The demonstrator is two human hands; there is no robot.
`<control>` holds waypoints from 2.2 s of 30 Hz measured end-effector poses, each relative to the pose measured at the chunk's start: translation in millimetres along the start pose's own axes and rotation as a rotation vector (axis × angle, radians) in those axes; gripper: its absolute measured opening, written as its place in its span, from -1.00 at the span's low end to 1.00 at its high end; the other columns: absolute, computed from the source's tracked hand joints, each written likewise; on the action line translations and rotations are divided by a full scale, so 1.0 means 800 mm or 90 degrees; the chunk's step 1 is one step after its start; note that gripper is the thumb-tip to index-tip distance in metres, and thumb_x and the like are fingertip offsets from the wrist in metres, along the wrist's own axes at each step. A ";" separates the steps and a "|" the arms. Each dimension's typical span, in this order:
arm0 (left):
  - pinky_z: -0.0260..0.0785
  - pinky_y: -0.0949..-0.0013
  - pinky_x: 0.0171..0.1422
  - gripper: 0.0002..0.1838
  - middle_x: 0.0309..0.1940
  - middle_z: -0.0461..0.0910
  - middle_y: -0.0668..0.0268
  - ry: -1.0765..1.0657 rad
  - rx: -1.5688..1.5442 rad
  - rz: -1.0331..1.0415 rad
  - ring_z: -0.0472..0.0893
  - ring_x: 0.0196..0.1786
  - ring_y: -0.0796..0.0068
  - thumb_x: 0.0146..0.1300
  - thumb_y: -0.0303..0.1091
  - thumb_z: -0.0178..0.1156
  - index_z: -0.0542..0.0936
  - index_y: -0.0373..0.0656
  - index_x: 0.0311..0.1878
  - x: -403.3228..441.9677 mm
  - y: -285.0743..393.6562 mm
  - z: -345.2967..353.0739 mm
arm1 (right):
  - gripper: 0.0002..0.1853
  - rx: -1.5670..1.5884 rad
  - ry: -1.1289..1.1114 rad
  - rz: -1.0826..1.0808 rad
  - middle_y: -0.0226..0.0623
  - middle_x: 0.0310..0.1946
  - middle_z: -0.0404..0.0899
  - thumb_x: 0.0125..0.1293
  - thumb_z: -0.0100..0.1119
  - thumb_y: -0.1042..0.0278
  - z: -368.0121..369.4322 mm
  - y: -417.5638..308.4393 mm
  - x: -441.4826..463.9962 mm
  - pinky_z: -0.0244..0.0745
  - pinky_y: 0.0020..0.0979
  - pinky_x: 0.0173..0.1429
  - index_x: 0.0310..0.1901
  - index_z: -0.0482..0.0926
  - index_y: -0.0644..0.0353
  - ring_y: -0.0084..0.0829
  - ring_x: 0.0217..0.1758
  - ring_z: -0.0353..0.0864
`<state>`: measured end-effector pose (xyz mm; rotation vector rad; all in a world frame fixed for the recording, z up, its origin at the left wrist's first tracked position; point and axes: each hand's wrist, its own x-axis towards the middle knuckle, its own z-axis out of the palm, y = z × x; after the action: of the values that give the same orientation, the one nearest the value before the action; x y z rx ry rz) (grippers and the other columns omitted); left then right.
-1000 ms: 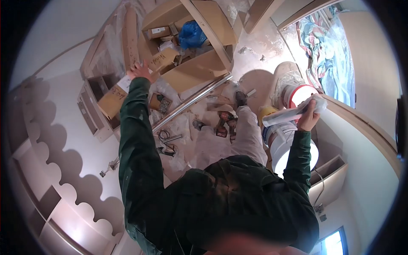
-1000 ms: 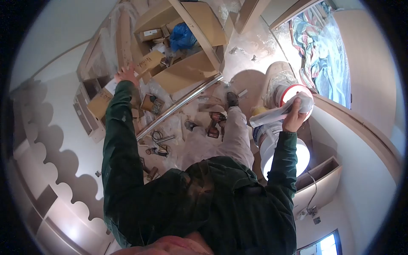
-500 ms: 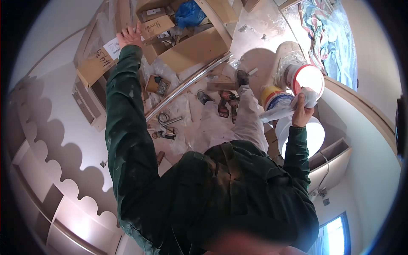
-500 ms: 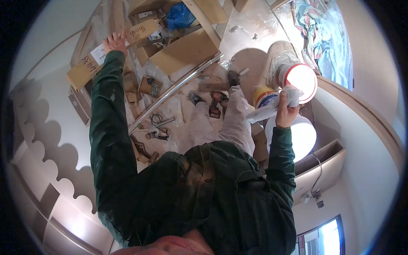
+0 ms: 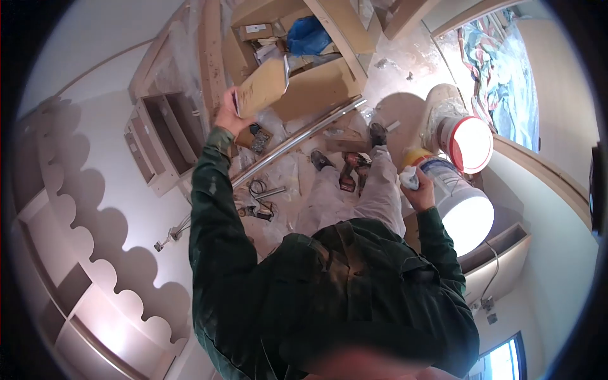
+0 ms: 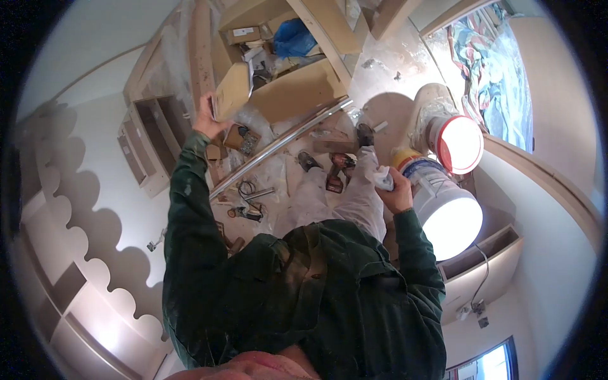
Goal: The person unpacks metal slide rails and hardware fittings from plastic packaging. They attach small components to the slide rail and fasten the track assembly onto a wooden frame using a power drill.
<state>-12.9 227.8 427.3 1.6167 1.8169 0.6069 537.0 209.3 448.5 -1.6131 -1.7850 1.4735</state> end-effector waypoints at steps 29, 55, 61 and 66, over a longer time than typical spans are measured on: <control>0.23 0.22 0.37 -0.20 0.21 0.35 0.08 0.076 -0.127 0.042 0.41 0.26 0.12 -0.11 -0.44 0.50 0.28 -0.16 0.22 -0.031 0.047 0.109 | -0.76 0.198 -0.002 -0.118 -0.38 -0.35 0.64 0.16 0.42 0.34 0.043 -0.154 0.023 0.51 -0.47 -0.10 -0.20 0.62 0.26 -0.59 -0.27 0.59; 0.44 0.26 0.11 -0.20 -0.09 0.65 0.03 -0.360 -0.100 -0.659 0.65 -0.06 0.17 -0.01 0.21 0.39 0.58 -0.37 0.06 -0.392 0.047 0.205 | -0.36 -0.489 -0.557 0.574 -0.11 -0.25 0.71 0.29 0.01 -0.33 0.103 0.063 -0.030 0.55 -0.25 0.02 -0.13 0.72 0.17 -0.15 -0.13 0.70; 0.48 0.30 0.01 -0.18 -0.21 0.69 0.14 -0.359 -0.428 -0.662 0.67 -0.18 0.26 -0.01 0.29 0.37 0.61 -0.36 0.02 -0.480 0.005 0.229 | -0.50 -0.463 -0.577 0.257 -0.09 -0.25 0.70 0.30 0.02 -0.15 0.100 0.040 -0.109 0.55 -0.18 0.00 -0.26 0.73 0.15 -0.12 -0.20 0.69; 0.42 0.32 -0.24 -0.36 -0.43 0.60 0.29 -0.504 -0.579 -0.666 0.54 -0.38 0.44 0.07 0.16 0.40 0.66 -0.32 -0.10 -0.492 0.066 0.179 | -0.53 -0.482 -0.586 0.443 -0.09 -0.24 0.69 0.29 0.03 -0.11 0.085 -0.011 -0.137 0.55 -0.17 0.03 -0.25 0.73 0.14 -0.08 -0.13 0.67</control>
<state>147.3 -162.9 422.8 0.1257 1.1997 0.1659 513.7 83.8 469.4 -2.2991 -2.6678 2.2869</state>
